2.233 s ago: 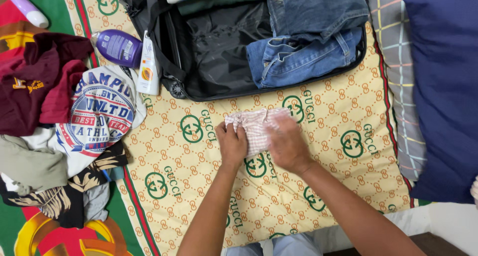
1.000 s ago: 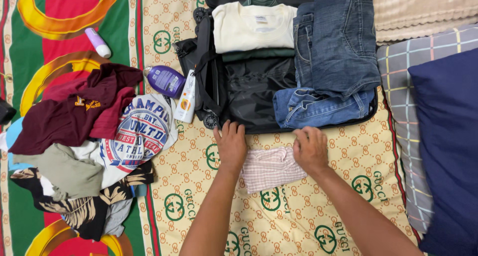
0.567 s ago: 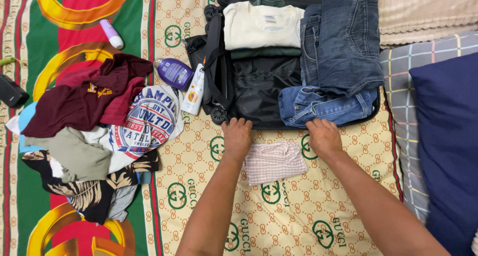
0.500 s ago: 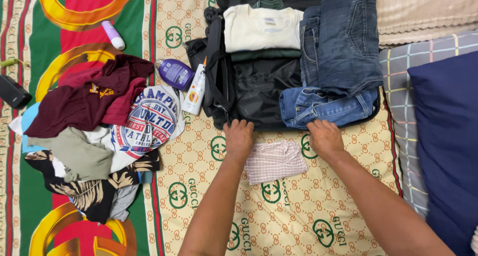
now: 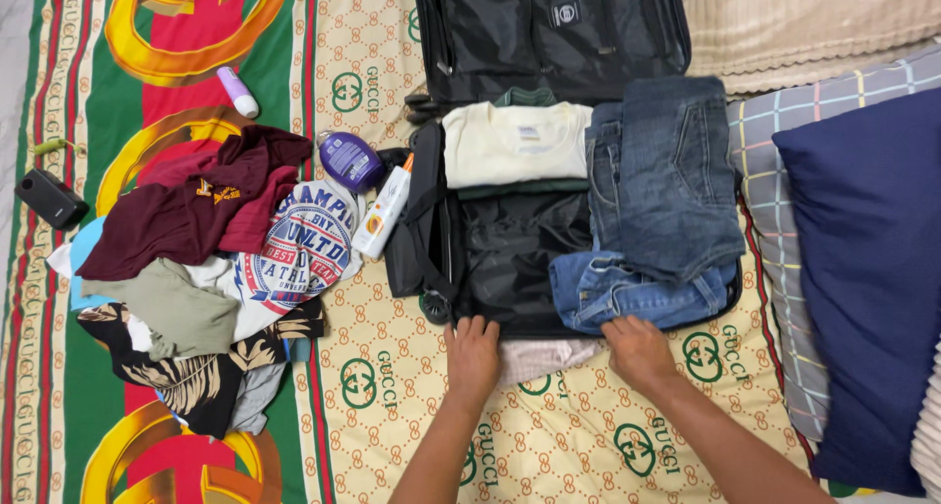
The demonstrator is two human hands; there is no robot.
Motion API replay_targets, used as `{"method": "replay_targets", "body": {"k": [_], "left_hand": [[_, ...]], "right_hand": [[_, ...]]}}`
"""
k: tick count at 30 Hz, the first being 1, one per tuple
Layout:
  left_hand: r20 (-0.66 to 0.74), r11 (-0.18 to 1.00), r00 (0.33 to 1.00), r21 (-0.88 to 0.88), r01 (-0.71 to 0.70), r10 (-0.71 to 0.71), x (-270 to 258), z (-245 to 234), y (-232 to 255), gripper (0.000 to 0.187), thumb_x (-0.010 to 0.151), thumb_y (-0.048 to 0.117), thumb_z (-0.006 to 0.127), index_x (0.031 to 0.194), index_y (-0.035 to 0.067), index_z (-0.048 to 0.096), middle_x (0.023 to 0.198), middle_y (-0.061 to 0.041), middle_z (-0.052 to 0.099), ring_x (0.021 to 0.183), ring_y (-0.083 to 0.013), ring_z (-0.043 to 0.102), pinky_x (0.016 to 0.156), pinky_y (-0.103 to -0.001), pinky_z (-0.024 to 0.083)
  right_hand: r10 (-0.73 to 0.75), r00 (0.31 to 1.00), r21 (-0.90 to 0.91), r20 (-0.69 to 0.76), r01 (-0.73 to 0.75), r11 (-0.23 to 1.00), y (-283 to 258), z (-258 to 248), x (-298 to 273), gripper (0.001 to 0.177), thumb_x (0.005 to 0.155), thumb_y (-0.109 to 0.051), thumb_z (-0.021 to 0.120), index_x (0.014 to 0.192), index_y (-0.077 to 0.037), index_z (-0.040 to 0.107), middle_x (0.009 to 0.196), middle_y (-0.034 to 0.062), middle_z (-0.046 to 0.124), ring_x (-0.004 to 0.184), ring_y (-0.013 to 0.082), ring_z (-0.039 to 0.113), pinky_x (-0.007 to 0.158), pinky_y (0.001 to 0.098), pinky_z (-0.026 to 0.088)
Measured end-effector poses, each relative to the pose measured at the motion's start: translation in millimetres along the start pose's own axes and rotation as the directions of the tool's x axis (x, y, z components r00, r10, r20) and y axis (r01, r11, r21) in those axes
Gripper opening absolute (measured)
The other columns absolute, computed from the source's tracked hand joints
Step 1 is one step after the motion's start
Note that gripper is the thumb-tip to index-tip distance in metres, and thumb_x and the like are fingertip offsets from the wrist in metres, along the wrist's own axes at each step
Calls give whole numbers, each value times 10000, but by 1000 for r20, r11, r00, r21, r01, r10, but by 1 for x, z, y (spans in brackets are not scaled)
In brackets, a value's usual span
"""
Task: The person folds jeans, a grey top, and a maroon t-shirt, and then places the folded items and some toiletries into a suitcase on a bed.
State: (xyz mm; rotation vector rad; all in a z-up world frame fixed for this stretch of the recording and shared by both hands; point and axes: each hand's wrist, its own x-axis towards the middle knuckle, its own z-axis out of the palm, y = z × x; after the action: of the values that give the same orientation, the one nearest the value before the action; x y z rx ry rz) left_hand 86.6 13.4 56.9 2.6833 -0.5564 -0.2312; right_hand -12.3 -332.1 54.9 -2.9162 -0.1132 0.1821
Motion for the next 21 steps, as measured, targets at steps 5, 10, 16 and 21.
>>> {"method": "replay_targets", "body": {"k": [5,10,16,21], "left_hand": [[-268,933,955,-358,23,-126,-100,-3,30,886,964,286,970,1716,75,553,1721,-298,477,1673,-540,421,1392,-732,315],[183,841,973,-496,216,-142,-134,13,45,1548,651,404,1161,1889,124,275,1946,-385,154,1821,-662,147,1406,-771,197],[586,994,806,3,-109,87,-126,49,24,1399,832,373,1122,1949,419,281,2038,-278,64,1865,-587,1,1397,-909,20],[479,946,828,-18,-323,291,-129,71,-13,886,919,331,1016,1732,317,664,1988,-101,380,1899,-442,159,1473,-840,100]], "right_hand": [[86,995,120,-56,-79,990,-25,-3,-26,408,912,-101,845,1320,-101,849,1273,107,819,1263,370,738,1159,539,595],[268,939,291,-218,-200,936,-63,8,-76,441,1002,-57,789,1439,-101,829,1501,183,746,1472,438,668,1280,574,531],[302,950,399,74,-306,865,-81,21,-131,767,922,-32,820,1664,-108,644,1743,250,554,1642,496,526,1374,598,448],[171,949,339,264,-257,905,-76,12,-114,1039,895,-42,896,1833,-213,483,1876,219,384,1733,478,402,1407,607,391]]}}
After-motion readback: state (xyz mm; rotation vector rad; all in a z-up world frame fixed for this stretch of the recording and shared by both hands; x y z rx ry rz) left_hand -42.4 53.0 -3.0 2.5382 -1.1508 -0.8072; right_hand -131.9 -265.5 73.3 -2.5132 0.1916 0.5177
